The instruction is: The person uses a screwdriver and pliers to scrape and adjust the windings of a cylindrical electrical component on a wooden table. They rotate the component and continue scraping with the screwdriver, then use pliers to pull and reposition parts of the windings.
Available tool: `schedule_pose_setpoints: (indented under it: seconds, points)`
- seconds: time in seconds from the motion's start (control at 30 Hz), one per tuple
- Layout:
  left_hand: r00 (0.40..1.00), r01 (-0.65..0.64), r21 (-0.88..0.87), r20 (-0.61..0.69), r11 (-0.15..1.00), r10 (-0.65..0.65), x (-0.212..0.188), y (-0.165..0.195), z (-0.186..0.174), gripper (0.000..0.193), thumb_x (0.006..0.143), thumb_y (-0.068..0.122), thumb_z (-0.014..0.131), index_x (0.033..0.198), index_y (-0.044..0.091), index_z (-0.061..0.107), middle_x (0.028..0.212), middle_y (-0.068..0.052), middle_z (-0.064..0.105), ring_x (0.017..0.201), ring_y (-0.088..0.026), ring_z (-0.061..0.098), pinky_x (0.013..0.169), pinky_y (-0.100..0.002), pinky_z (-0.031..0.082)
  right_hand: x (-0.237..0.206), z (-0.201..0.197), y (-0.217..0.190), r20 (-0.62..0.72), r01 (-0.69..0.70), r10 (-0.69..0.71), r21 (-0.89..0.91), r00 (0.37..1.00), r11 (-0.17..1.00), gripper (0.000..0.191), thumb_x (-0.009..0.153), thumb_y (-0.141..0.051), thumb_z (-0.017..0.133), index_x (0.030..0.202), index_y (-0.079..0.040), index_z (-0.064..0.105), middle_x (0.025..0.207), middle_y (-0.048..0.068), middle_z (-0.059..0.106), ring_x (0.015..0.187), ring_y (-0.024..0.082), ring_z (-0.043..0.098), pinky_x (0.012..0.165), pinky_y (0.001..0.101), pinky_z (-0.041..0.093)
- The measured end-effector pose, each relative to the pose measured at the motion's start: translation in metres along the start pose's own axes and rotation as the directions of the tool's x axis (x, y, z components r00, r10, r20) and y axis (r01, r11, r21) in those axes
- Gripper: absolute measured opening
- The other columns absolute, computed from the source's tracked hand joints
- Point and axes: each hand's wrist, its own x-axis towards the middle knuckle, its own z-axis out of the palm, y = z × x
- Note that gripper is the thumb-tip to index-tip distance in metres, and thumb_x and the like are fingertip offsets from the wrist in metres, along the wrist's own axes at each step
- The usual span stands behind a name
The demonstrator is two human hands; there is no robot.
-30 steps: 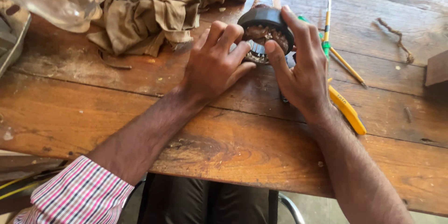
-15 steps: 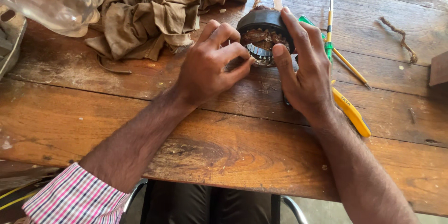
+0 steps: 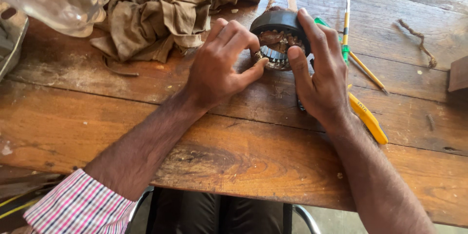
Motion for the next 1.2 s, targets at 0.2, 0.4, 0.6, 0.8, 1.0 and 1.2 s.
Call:
schedule_pose_setpoints:
  seconds: [0.2, 0.4, 0.6, 0.8, 1.0, 1.2]
  points:
    - [0.994, 0.111, -0.073, 0.0, 0.991, -0.111, 0.008, 0.01, -0.009, 0.051, 0.091, 0.018, 0.086, 0.131, 0.007, 0.056, 0.106, -0.008, 0.061, 0.101, -0.022, 0.057, 0.089, -0.04, 0.053, 0.003, -0.005, -0.005, -0.025, 0.021, -0.021, -0.01, 0.999, 1.0, 0.049, 0.119, -0.036, 0.048, 0.161, -0.01, 0.043, 0.147, 0.02, 0.056, 0.138, 0.034, 0.058, 0.115, 0.0499, 0.049]
    - [0.998, 0.062, -0.094, -0.023, 0.994, -0.065, 0.015, 0.017, -0.013, 0.069, 0.091, 0.017, 0.082, 0.15, 0.009, 0.046, 0.138, -0.015, 0.052, 0.131, -0.032, 0.053, 0.115, -0.045, 0.048, 0.003, -0.007, -0.009, -0.007, 0.012, -0.012, 0.055, 1.0, 0.998, 0.052, 0.114, -0.032, 0.054, 0.158, -0.007, 0.043, 0.152, 0.024, 0.053, 0.141, 0.038, 0.054, 0.117, 0.0502, 0.045]
    - [0.994, 0.106, -0.113, 0.016, 0.988, -0.104, 0.015, 0.017, -0.015, 0.073, 0.093, 0.017, 0.078, 0.156, 0.011, 0.042, 0.152, -0.018, 0.049, 0.143, -0.034, 0.05, 0.123, -0.049, 0.043, 0.004, -0.005, -0.013, -0.046, 0.03, -0.025, 0.109, 0.999, 0.994, 0.041, 0.114, -0.026, 0.057, 0.149, -0.007, 0.046, 0.154, 0.025, 0.05, 0.145, 0.039, 0.051, 0.12, 0.0504, 0.044]
    - [0.994, 0.111, -0.14, 0.04, 0.984, -0.107, 0.015, 0.017, -0.019, 0.074, 0.086, 0.015, 0.068, 0.156, 0.011, 0.042, 0.157, -0.019, 0.045, 0.145, -0.036, 0.047, 0.125, -0.052, 0.037, 0.004, -0.008, -0.015, -0.003, 0.048, -0.048, 0.123, 0.999, 0.991, 0.038, 0.111, -0.019, 0.057, 0.147, -0.008, 0.053, 0.153, 0.026, 0.048, 0.137, 0.039, 0.058, 0.11, 0.0489, 0.054]
    - [0.987, 0.147, -0.202, 0.092, 0.968, -0.131, 0.012, 0.016, -0.018, 0.073, 0.087, 0.011, 0.059, 0.157, 0.011, 0.042, 0.162, -0.017, 0.045, 0.153, -0.034, 0.044, 0.128, -0.052, 0.032, 0.004, -0.007, -0.012, -0.072, 0.051, -0.043, 0.125, 0.996, 0.991, 0.041, 0.102, -0.016, 0.074, 0.137, -0.004, 0.055, 0.145, 0.02, 0.062, 0.135, 0.034, 0.062, 0.113, 0.0449, 0.053]
    - [0.987, 0.15, -0.193, 0.079, 0.97, -0.137, 0.015, 0.013, -0.022, 0.062, 0.089, 0.01, 0.059, 0.151, 0.012, 0.05, 0.157, -0.015, 0.053, 0.15, -0.031, 0.049, 0.126, -0.048, 0.037, 0.006, -0.007, -0.016, -0.117, 0.093, -0.079, 0.122, 0.99, 0.988, 0.044, 0.093, -0.01, 0.082, 0.13, -0.002, 0.06, 0.138, 0.019, 0.065, 0.13, 0.032, 0.066, 0.109, 0.0415, 0.054]
